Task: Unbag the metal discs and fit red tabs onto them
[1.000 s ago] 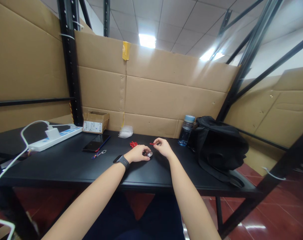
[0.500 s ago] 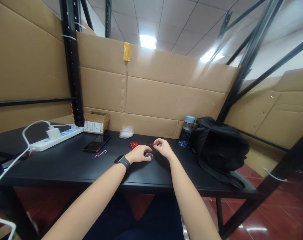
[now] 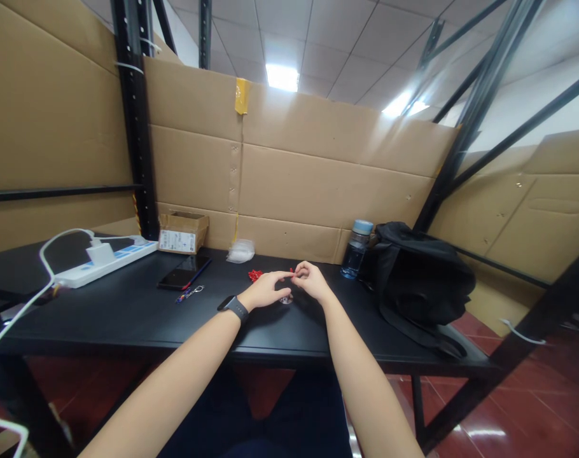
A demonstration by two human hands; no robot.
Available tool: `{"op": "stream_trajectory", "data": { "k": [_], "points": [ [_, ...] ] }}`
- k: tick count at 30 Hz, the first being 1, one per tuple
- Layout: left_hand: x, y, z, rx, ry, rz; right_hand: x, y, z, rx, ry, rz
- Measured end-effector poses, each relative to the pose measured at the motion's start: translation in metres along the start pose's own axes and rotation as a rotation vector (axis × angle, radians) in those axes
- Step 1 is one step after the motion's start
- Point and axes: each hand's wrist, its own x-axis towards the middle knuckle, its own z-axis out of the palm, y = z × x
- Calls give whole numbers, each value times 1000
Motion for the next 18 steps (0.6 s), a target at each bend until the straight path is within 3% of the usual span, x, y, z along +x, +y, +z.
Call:
{"op": "stream_trajectory", "data": {
  "k": [10,14,18],
  "points": [
    [2,1,-3,-175,12,21,-1,-3,3,70,-66,-32],
    [6,-7,-2,-143,163,-23,1,3,2,29,-60,-13],
    [8,-17,-13,-18,364,-109,0,4,0,-218,-158,34]
  ]
}}
